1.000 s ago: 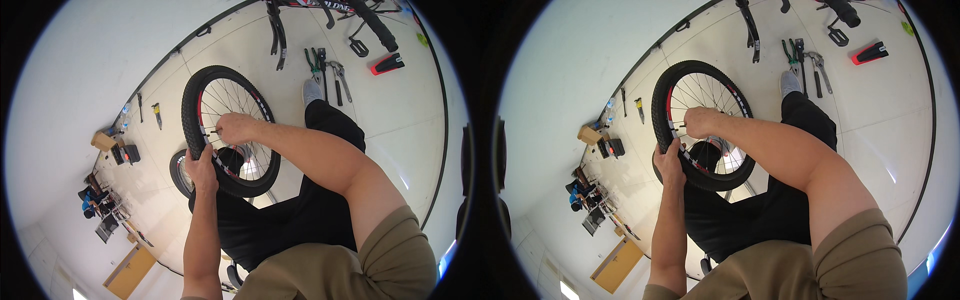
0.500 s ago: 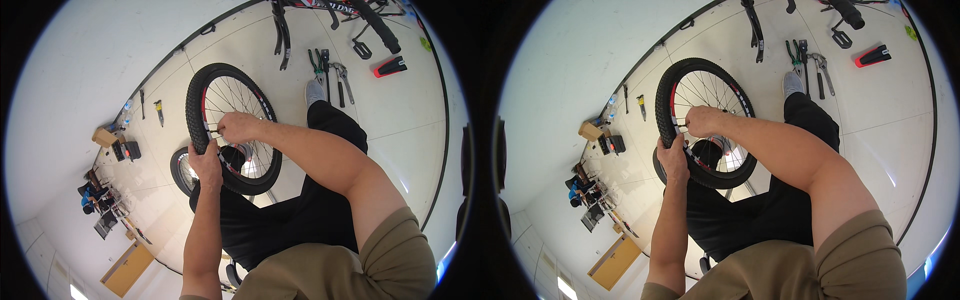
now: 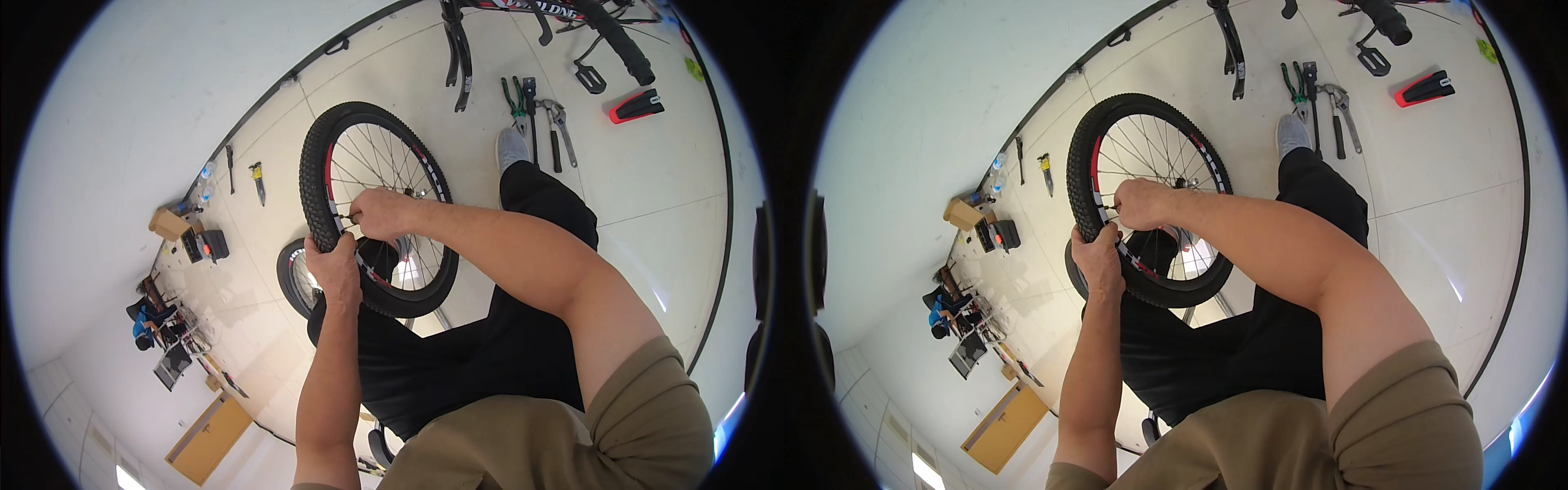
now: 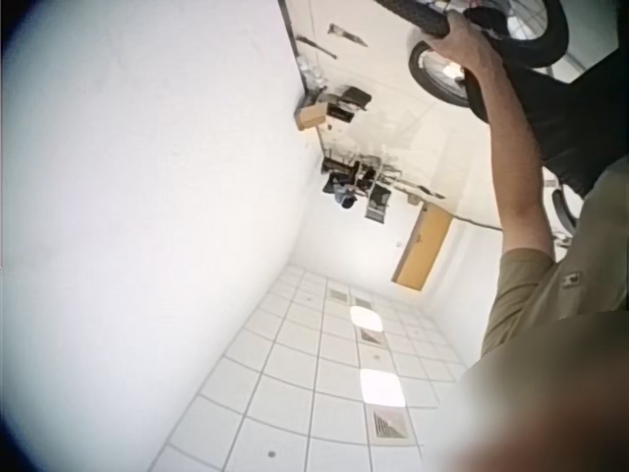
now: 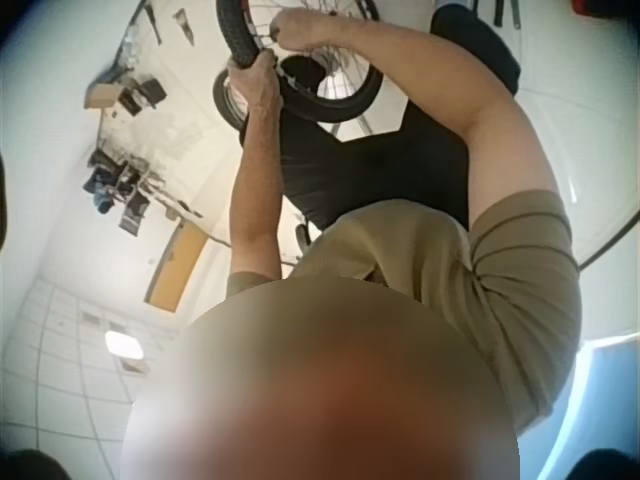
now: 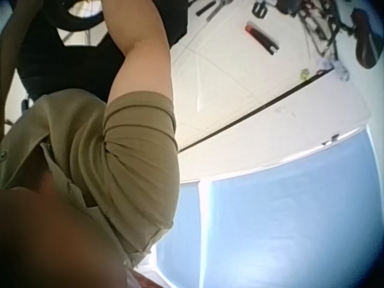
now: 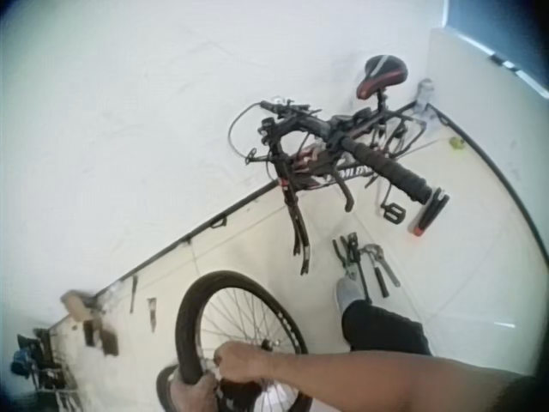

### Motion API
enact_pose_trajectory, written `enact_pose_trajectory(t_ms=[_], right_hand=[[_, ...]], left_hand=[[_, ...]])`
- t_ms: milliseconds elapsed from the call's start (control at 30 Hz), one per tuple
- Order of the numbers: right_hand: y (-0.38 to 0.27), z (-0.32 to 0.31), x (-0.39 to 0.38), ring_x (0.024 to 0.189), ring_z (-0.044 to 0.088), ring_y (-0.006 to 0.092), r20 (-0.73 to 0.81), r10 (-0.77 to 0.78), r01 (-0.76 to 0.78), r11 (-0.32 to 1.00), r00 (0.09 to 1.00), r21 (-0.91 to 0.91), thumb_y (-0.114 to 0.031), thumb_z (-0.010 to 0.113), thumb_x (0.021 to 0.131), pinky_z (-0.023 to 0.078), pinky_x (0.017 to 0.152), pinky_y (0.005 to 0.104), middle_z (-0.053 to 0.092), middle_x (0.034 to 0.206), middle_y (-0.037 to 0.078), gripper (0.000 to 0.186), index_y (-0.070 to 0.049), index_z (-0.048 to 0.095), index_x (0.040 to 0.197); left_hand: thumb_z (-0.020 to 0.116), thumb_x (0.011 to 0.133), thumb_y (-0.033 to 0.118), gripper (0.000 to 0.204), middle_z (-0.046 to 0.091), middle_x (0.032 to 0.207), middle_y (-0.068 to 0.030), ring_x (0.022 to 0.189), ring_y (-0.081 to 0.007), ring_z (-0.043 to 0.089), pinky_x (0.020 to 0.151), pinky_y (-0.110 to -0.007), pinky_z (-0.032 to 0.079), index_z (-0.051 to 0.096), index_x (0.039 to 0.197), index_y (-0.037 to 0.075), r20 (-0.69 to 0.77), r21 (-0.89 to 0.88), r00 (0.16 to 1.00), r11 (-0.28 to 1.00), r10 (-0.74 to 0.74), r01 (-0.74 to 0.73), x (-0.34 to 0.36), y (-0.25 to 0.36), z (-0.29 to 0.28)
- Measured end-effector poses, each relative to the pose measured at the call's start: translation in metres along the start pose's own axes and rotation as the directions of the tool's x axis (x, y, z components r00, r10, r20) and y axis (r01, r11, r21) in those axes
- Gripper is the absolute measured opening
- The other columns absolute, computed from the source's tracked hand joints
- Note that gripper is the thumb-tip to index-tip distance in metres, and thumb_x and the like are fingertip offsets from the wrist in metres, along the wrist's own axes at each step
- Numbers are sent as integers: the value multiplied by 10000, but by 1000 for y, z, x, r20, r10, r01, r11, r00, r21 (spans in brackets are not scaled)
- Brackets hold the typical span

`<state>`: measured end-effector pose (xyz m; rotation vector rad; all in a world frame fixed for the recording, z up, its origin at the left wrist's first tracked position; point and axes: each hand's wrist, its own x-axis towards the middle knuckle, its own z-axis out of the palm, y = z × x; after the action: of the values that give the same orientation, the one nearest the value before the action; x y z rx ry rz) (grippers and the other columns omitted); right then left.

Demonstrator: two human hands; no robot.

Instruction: The person removes the tire from a bicycle wheel using tire levers, then uses a spoke wrench to adjust the spokes on both wheels. The person works on the rear wheel first, then the front wheel, tightening and loosening spokes to true the wheels.

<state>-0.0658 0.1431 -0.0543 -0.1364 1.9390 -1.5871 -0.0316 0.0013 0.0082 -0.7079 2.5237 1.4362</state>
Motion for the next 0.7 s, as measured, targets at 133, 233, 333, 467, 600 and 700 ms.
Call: enact_pose_trajectory(t_ms=[133,233,333,467,600,700], right_hand=[[-5,0,-1,1079,680,378,55,-6,3,999,998,49,-105,543,932,512,968,435,715,1093,257,309,36,714,1148],[-5,2,-3,1070,680,386,31,-22,20,999,999,50,-104,548,929,512,964,443,715,1067,262,296,39,716,1126],[-1,3,-4,1064,677,394,17,-39,40,999,999,-11,-108,541,931,512,959,454,712,1064,258,285,33,720,1102],[0,1,-6,1048,670,405,25,-100,103,987,995,-121,-114,525,936,511,941,476,707,1079,243,281,15,725,1085],[1,2,-2,1029,670,402,74,-139,153,959,988,-239,-117,512,941,513,924,484,706,1075,231,284,-5,723,1095],[1,4,-5,1019,674,394,51,-136,143,969,989,-199,-142,530,949,515,913,485,708,1055,226,269,-20,723,1091]], left_hand=[[684,781,58,334,578,846,-6,688,-92,507,623,-265,433,555,1081,-10,-2,67,1000,998,-8,8,-2,-1,-1],[674,778,52,327,579,853,-9,691,-93,508,621,-269,436,556,1078,-8,-20,50,999,998,29,-28,0,-7,-2],[671,780,50,329,580,859,-10,700,-95,513,630,-269,441,560,1084,-8,-1,43,1000,999,-20,20,-2,-2,0],[674,786,52,333,578,859,-8,703,-95,513,634,-266,442,562,1093,-7,-4,65,1000,998,0,1,-4,-4,-2],[680,792,55,324,578,857,-8,702,-92,516,635,-264,446,567,1089,-7,-3,52,1000,999,2,-2,-5,-11,-5],[680,796,56,309,579,860,-8,707,-89,519,637,-263,449,573,1078,-7,3,51,1000,998,24,-25,-5,-17,-6]])
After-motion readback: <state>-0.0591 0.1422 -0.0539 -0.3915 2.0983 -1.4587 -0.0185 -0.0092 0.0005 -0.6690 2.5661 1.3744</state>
